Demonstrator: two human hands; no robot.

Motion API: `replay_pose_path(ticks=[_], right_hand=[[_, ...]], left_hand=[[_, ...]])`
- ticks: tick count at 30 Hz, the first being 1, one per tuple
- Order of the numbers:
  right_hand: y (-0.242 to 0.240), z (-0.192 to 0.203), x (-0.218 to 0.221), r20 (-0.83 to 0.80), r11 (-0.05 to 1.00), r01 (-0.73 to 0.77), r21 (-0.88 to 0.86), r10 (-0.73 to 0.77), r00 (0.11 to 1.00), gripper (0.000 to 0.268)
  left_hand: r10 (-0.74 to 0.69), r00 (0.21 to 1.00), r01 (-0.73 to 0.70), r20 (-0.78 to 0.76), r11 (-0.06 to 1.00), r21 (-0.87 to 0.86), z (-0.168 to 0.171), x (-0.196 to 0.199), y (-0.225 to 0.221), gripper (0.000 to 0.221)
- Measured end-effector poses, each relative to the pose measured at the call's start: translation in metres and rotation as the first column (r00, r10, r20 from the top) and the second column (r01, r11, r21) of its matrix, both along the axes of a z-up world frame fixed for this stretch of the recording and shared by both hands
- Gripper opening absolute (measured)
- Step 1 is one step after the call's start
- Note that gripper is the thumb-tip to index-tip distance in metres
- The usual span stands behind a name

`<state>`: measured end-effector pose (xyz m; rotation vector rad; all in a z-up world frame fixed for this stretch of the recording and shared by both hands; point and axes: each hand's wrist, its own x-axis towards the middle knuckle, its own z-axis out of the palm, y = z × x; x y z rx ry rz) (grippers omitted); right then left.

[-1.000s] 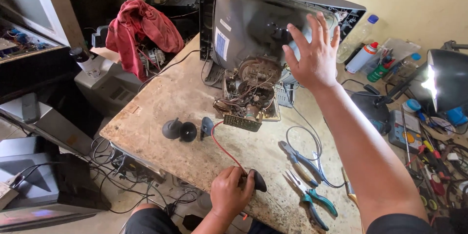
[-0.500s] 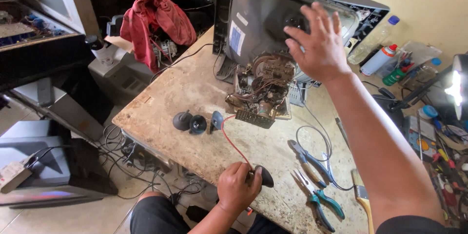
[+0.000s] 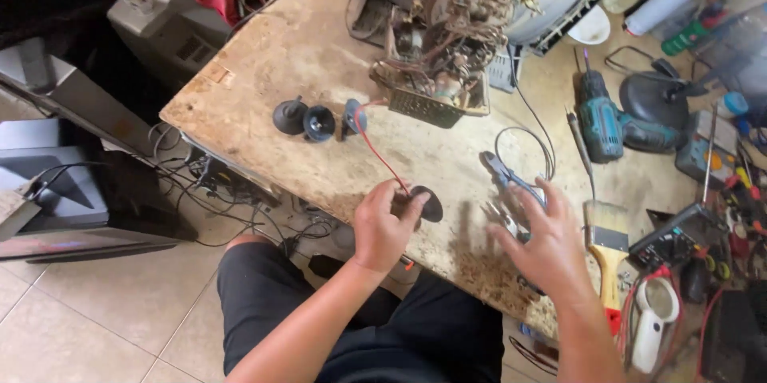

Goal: Repairing a CRT television by stripping wires and connecting them to internal components on a workbench.

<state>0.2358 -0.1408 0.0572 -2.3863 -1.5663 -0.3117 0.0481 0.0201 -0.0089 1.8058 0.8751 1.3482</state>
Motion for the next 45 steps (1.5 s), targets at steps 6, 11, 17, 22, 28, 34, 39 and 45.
replay_pose_path(ticks=[6, 11, 17, 22, 28, 34, 39, 45], right_hand=[[-0.005, -0.036, 0.000, -0.094, 0.969, 0.117, -0.216, -0.140, 0.986, 0.050], [-0.006, -0.062, 0.045, 0.114, 0.990, 0.126, -0.060, -0.118, 0.986, 0.038], [-0.012, -0.070, 0.085, 0.220, 0.986, 0.103, 0.134, -0.131, 0.967, 0.040], [0.010, -0.012, 0.003, -0.708, 0.956, 0.174, 0.235, 0.046, 0.704, 0.036], [0.031, -0.029, 0.008, -0.951, 0.944, 0.232, 0.236, 0.175, 0.257, 0.022], [0.028, -0.023, 0.006, -0.967, 0.954, 0.215, 0.208, 0.167, 0.192, 0.016], [0.025, -0.038, 0.011, -0.967, 0.952, 0.175, 0.251, 0.241, 0.079, 0.010], [0.017, -0.044, 0.022, -0.948, 0.938, 0.198, 0.283, 0.305, -0.090, 0.023]], left_hand=[[-0.174, 0.981, 0.185, 0.086, 0.710, -0.679, 0.013, -0.005, -0.002, 0.020], [-0.155, 0.959, 0.283, 0.237, 0.538, -0.794, 0.026, -0.003, -0.003, 0.017], [-0.154, 0.923, 0.384, 0.353, 0.442, -0.811, 0.029, -0.002, -0.013, 0.018], [-0.247, 0.920, 0.390, 0.305, 0.502, -0.772, 0.016, 0.018, -0.014, 0.021], [-0.302, 0.875, 0.483, 0.377, 0.586, -0.651, 0.023, 0.042, -0.027, 0.021], [-0.282, 0.876, 0.474, 0.391, 0.655, -0.589, 0.012, 0.041, -0.029, 0.021], [-0.332, 0.890, 0.452, 0.312, 0.729, -0.514, -0.009, 0.047, -0.027, 0.027], [-0.380, 0.888, 0.449, 0.261, 0.588, -0.672, -0.014, 0.042, -0.028, 0.016]])
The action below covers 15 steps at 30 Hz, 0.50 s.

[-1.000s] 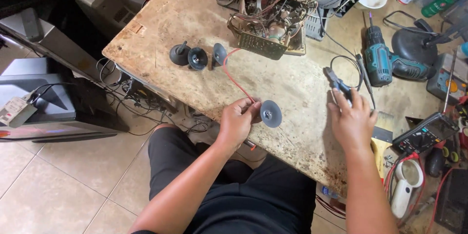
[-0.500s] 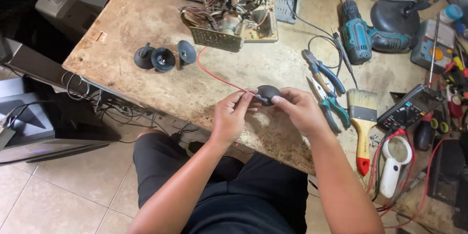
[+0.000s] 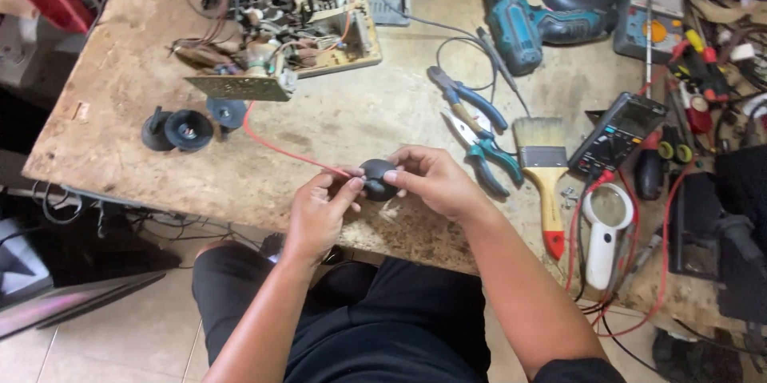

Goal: Repairing a CRT television by stripping wires and connecting them to internal components on a workbench.

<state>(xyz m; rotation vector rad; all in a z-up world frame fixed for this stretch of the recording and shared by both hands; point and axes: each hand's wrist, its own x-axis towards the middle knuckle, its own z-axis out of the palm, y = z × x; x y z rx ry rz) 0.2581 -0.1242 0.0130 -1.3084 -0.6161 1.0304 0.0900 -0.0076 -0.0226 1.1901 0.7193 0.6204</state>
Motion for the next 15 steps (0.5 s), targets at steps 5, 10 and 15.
replay_pose_path(ticks=[5, 10, 15], right_hand=[[-0.001, -0.011, 0.006, 0.041, 0.998, -0.035, 0.048, 0.033, 0.999, 0.029], [-0.031, 0.056, 0.002, 0.455, 0.956, -0.014, -0.293, 0.152, 0.878, 0.033], [-0.110, 0.076, 0.015, 0.802, 0.911, 0.403, -0.092, -0.172, 0.572, 0.030]], left_hand=[[0.006, 0.998, -0.007, -0.057, 1.000, -0.018, 0.000, -0.005, -0.003, 0.020], [0.048, 0.924, -0.045, -0.380, 0.999, 0.016, 0.048, 0.002, -0.016, 0.021], [0.078, 0.950, -0.079, -0.304, 0.997, 0.008, 0.029, -0.007, -0.012, 0.013]])
